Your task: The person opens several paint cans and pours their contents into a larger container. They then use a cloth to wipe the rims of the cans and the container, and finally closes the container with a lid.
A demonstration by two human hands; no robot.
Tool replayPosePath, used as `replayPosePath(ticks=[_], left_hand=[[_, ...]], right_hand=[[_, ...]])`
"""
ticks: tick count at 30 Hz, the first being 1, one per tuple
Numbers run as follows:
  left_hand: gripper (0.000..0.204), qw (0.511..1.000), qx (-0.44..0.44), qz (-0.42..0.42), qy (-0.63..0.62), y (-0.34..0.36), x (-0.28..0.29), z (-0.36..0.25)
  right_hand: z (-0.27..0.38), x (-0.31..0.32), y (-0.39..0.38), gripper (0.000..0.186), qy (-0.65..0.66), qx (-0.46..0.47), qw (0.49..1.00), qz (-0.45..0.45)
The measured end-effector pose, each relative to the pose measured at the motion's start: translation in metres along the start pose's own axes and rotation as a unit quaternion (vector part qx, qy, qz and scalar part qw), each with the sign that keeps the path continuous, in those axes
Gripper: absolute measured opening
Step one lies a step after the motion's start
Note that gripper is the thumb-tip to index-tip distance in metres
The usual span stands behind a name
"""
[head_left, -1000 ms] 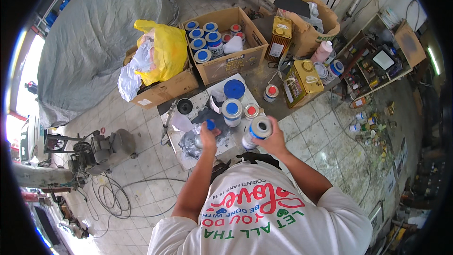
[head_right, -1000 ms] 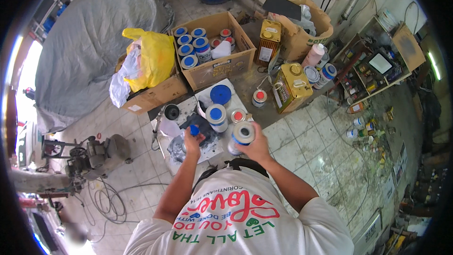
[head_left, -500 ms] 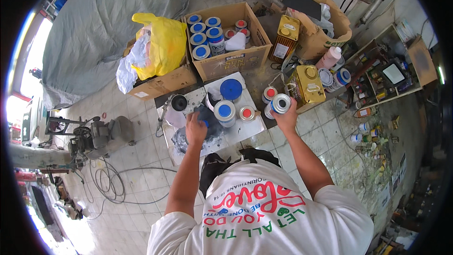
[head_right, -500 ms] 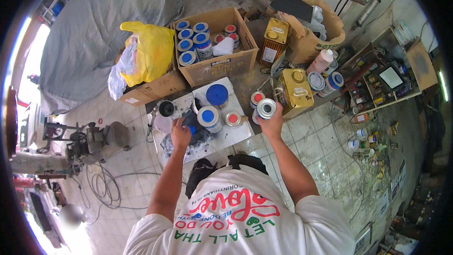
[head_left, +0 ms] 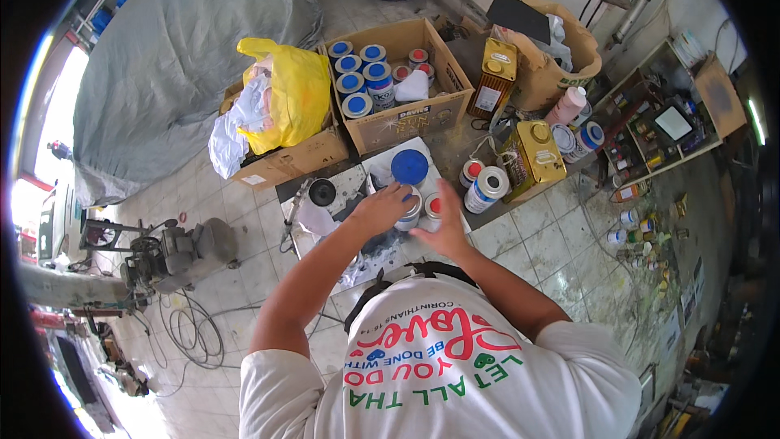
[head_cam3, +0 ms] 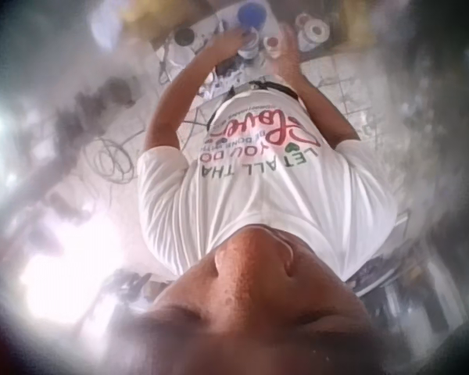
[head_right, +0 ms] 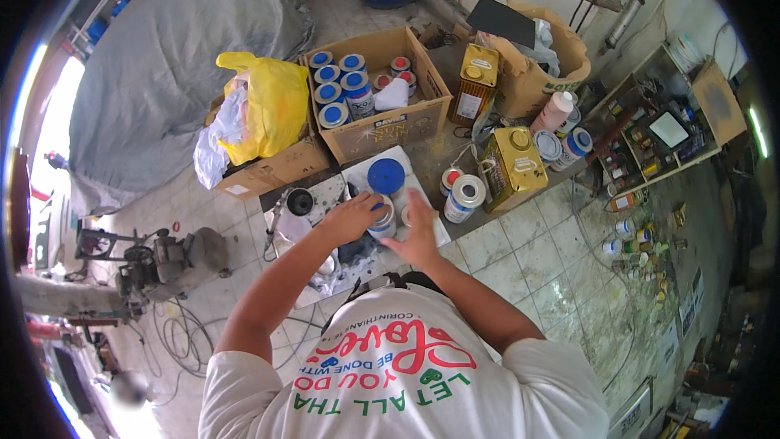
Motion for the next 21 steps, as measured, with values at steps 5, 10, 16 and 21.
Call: replayPosePath(ticks=[5,10,16,21], left_hand=[[0.036,0.985,0.091,0.141,0.036,0.011,-0.014,0.017],[0.027,0.976,0.165,0.142,-0.030,0.010,0.018,0.015],[0.032,0.995,0.066,0.060,-0.035,0.008,0.003,0.022],[0.049,0.951,0.186,0.236,-0.073,0.024,0.038,0.014]], right_hand=[[-0.019,-0.065,0.015,0.109,0.054,-0.111,0.991,0.042],[-0.019,-0.066,0.011,0.105,0.049,-0.109,0.993,0.025],[-0.020,-0.055,0.027,0.110,0.036,-0.182,0.974,0.127],[-0.025,-0.050,0.024,0.107,0.082,-0.188,0.971,0.122]])
Point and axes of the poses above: each hand's wrist, its own y-axis towards the middle knuckle, its own x-axis out of the back of the hand, z = x × y, the point moved 2 cm from there along y, towards the middle knuckle, and after that the axes turned 10 degrees about y, right-handed, at the moved point
